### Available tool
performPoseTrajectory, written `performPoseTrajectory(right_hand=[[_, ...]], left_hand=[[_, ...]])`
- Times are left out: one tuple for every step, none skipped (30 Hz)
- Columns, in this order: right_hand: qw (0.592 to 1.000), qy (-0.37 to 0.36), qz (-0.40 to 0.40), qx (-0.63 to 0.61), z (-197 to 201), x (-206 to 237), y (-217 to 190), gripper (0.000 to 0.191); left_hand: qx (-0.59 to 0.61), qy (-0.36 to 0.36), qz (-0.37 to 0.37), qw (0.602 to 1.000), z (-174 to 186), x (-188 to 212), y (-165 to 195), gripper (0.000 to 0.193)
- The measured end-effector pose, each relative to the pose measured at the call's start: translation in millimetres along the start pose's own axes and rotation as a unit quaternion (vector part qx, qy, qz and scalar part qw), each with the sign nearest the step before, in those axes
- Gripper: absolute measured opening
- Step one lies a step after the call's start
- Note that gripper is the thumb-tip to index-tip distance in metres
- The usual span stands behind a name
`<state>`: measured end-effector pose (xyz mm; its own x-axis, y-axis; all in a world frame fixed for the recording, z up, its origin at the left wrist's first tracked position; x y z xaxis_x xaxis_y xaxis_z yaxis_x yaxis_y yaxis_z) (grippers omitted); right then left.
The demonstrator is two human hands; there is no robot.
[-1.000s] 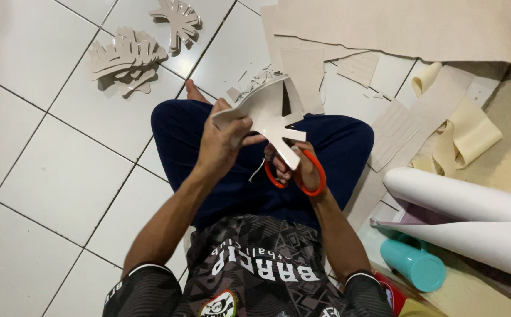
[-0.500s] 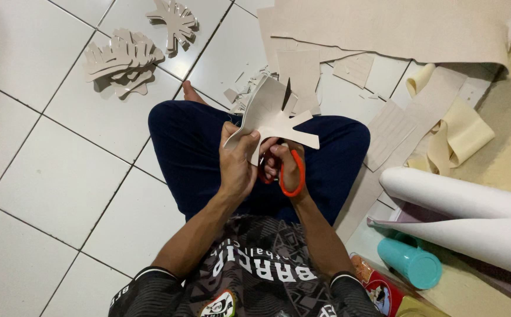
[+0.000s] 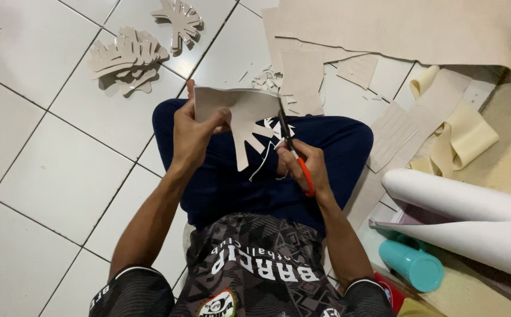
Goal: The person sits on the tiled floor and cuts decorative leaf and palm-frond shapes out of light paper or thin board using red-handled scissors. They rotate and reposition the sheet between cuts, place finished cutouts in a pile on the floor, and trim scraps from around the shapes.
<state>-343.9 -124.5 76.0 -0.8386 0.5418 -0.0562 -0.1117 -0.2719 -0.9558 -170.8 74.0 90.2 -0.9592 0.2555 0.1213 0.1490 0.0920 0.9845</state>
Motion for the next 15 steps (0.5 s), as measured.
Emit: performPoseTrajectory(right_hand=[[1.0, 0.002, -0.027, -0.003, -1.7, 0.4, -0.9, 0.029], [0.998, 0.005, -0.055, -0.006, -5.1, 2.0, -1.3, 0.031], [0.997, 0.008, -0.082, -0.009, -8.6, 4.1, -1.3, 0.033], [0.995, 0.014, -0.098, -0.021, -11.9, 5.9, -1.3, 0.034], [0.993, 0.02, -0.113, -0.033, -16.5, 8.4, -0.9, 0.034], [0.99, 0.027, -0.129, -0.046, -21.1, 10.1, 0.2, 0.035], [0.992, 0.027, -0.119, -0.043, -25.0, 11.6, 0.5, 0.037], [0.993, 0.026, -0.109, -0.039, -27.7, 13.0, 1.0, 0.04], [0.994, 0.026, -0.099, -0.036, -30.5, 14.2, 1.5, 0.042], [0.995, 0.018, -0.086, -0.057, -33.0, 15.2, 1.3, 0.046], [0.994, 0.01, -0.071, -0.077, -34.7, 15.0, 0.9, 0.049], [0.994, 0.003, -0.055, -0.097, -35.6, 13.8, 0.3, 0.053], [0.992, 0.002, -0.064, -0.108, -36.8, 12.7, 1.0, 0.053], [0.99, -0.001, -0.075, -0.119, -38.2, 11.4, 1.4, 0.054], [0.988, -0.005, -0.085, -0.129, -39.3, 11.2, 1.5, 0.055]], left_hand=[[0.032, 0.005, 0.015, 0.999, 1.8, -1.5, -1.0, 0.025], [0.063, 0.01, 0.031, 0.997, 0.5, -1.3, -3.4, 0.027], [0.095, 0.014, 0.047, 0.994, -0.6, -0.9, -6.0, 0.03], [0.089, 0.008, 0.052, 0.995, -5.2, 2.1, -9.7, 0.03], [0.082, 0.001, 0.056, 0.995, -12.6, 8.6, -14.8, 0.03], [0.074, -0.006, 0.062, 0.995, -19.2, 12.4, -18.7, 0.03], [0.063, 0.001, 0.067, 0.996, -23.8, 13.4, -21.9, 0.029], [0.052, 0.009, 0.074, 0.996, -28.6, 14.6, -24.6, 0.029], [0.041, 0.016, 0.08, 0.996, -31.0, 15.5, -26.0, 0.028], [0.022, 0.018, 0.065, 0.997, -32.4, 16.6, -25.2, 0.029], [0.003, 0.021, 0.048, 0.999, -33.4, 17.3, -23.7, 0.029], [-0.015, 0.022, 0.03, 0.999, -34.4, 17.3, -21.8, 0.029], [-0.02, 0.013, 0.023, 0.999, -35.6, 18.7, -20.2, 0.03], [-0.025, 0.005, 0.016, 1.0, -36.6, 21.0, -18.8, 0.03], [-0.029, -0.002, 0.011, 1.0, -37.0, 23.7, -17.8, 0.03]])
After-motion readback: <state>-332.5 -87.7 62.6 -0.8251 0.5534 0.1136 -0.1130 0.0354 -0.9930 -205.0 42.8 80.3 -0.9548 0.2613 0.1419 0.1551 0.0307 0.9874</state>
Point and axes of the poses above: each hand's wrist, its own x-axis away from the middle knuckle, its own z-axis out of the back of the hand, y = z × x, the point moved 3 cm from there along -x, towards the middle knuckle, and after that the axes turned 14 degrees about y, right-handed, at the moved point
